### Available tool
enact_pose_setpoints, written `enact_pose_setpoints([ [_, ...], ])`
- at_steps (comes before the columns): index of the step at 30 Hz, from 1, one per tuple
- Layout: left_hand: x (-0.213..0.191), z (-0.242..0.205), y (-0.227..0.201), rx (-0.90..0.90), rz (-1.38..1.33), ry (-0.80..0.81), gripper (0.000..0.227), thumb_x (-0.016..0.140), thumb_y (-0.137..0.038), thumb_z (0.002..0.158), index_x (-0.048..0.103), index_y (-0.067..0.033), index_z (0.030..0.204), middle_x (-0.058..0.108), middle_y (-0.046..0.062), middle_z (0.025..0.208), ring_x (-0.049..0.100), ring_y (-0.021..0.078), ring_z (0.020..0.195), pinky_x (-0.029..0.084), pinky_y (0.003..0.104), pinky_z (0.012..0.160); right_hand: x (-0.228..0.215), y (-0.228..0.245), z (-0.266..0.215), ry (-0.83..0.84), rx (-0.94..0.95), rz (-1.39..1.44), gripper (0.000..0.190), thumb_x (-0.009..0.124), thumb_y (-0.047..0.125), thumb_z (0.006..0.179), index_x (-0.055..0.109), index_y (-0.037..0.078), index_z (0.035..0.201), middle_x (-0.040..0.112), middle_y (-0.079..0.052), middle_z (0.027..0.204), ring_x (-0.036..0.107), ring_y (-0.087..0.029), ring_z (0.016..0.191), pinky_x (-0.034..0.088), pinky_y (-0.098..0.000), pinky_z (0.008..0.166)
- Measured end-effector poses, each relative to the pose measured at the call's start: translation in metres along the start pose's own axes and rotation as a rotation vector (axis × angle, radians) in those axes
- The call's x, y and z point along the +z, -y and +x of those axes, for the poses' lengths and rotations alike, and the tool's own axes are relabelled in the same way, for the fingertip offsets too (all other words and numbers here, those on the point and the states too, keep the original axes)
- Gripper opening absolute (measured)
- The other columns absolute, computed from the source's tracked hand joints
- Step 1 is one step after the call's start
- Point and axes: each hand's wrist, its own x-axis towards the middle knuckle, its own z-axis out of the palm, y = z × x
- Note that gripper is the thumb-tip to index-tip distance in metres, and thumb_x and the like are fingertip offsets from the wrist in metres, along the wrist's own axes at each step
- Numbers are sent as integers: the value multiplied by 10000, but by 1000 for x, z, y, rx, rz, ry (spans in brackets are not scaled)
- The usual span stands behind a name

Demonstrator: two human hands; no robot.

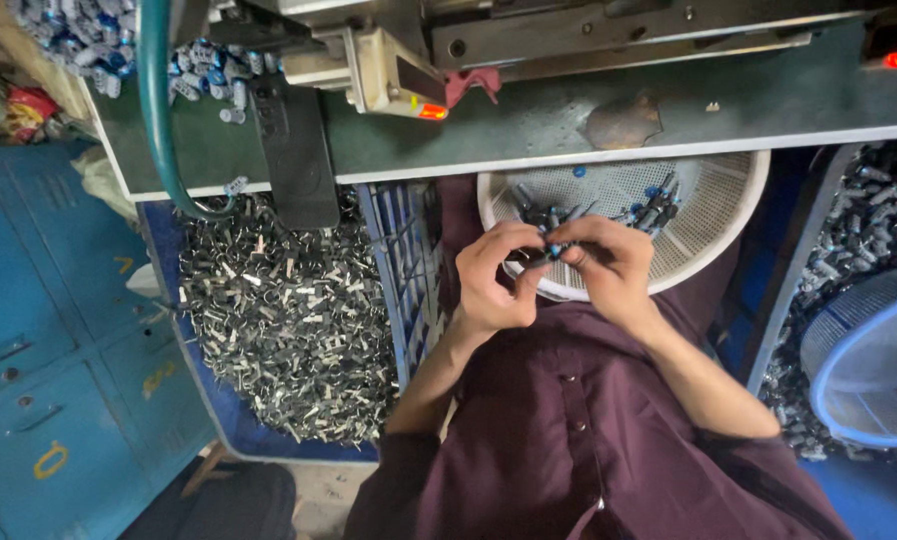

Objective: The person assembles small keychain components by hand, picking parts from a white basket and inserting them into a machine. The person repeatedly handles the parts and places them into the machine, then collects the finished items into a blue bin.

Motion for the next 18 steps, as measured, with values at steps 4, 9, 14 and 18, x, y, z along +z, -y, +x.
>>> enact_pose_setpoints([
  [4,-2,-4,9,209,257,14,368,651,57,698,660,-9,1060,642,103,968,675,272,795,573,349,705,-4,-7,-3,13,244,613,258,745,-5,951,596,-6,1162,728,-118,1096,702,-148,969,564,-254,831],
  [9,0,1,2,371,530,75,347,694,52,725,683,11,1070,626,112,966,666,271,798,581,368,717,-2,-20,0,-3,401,449,270,758,-16,886,526,4,1025,742,-148,1044,656,-136,817,515,-243,652],
  [14,-40,-1,-38,231,469,36,342,698,-18,711,683,-31,1053,657,87,945,689,286,819,589,381,714,12,-19,9,-58,462,1041,163,685,7,987,538,50,1041,712,-139,1010,675,-210,871,558,-308,771],
  [18,-75,-7,-38,-250,130,6,290,711,-66,758,693,-17,1043,676,95,932,703,276,804,585,378,697,-1,-4,21,-87,527,1200,135,638,6,1006,522,59,1050,676,-163,937,638,-238,794,569,-370,747],
])
